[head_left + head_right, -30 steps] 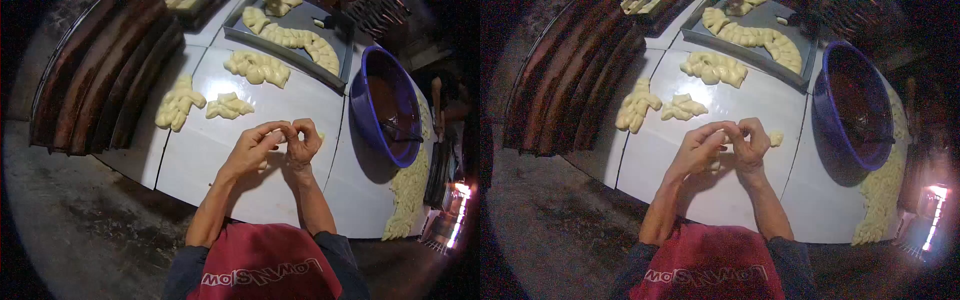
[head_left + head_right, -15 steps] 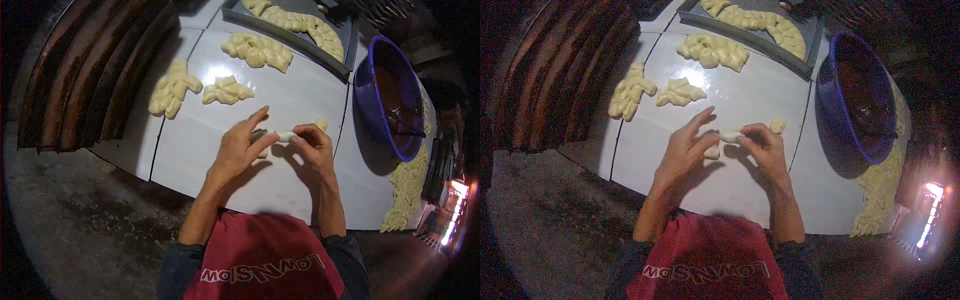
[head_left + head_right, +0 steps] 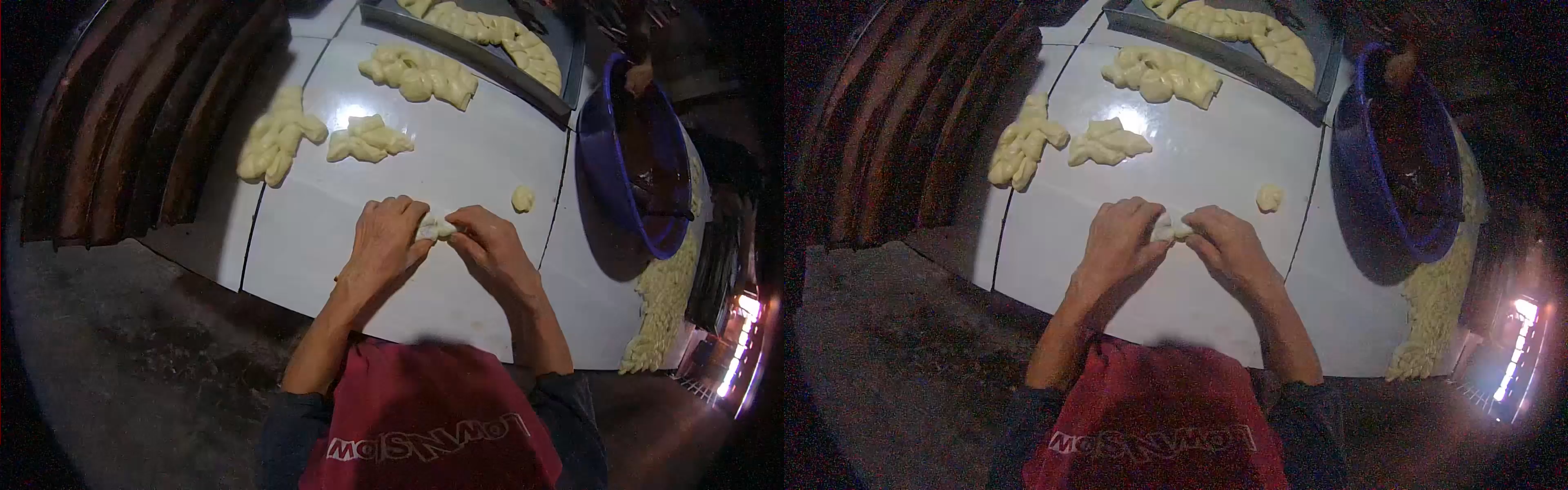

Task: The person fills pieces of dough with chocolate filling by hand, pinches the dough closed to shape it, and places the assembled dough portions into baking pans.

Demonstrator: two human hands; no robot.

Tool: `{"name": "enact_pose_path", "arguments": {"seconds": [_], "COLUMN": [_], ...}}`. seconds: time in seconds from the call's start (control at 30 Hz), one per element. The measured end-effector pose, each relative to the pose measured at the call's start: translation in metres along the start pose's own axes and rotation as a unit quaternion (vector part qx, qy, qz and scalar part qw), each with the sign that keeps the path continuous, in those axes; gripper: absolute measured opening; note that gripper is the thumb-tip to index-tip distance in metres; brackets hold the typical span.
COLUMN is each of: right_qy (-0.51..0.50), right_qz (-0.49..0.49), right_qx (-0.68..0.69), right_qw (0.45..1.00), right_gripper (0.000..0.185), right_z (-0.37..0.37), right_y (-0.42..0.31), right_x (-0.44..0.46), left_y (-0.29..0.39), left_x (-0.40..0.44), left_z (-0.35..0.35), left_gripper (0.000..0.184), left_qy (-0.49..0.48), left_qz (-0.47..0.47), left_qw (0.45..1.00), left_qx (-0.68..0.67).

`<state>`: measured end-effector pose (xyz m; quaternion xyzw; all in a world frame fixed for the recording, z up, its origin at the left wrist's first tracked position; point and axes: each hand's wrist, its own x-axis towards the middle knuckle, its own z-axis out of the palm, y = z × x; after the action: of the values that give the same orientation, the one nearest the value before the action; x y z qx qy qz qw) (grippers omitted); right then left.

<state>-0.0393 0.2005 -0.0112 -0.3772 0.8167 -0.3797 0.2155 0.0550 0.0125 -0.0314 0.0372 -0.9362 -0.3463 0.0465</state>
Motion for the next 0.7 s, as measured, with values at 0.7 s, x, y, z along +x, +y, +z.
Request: {"name": "enact_pose_path", "arguments": {"seconds": [0.7], "right_qy": [0.087], "right_qz": [0.05], "right_qx": [-0.046], "right_qw": [0.994], "right_gripper": [0.031], "right_z": [0.058], "right_y": [-0.015], "right_x": [0.165], "left_y": [-0.087], "left_x": [0.043], "left_z": [-0.033], "left_gripper": [0.048], "left_qy": [0.217], "left_qz": [-0.078], "left_qw": [0.965], "left_qx": [0.127]}}
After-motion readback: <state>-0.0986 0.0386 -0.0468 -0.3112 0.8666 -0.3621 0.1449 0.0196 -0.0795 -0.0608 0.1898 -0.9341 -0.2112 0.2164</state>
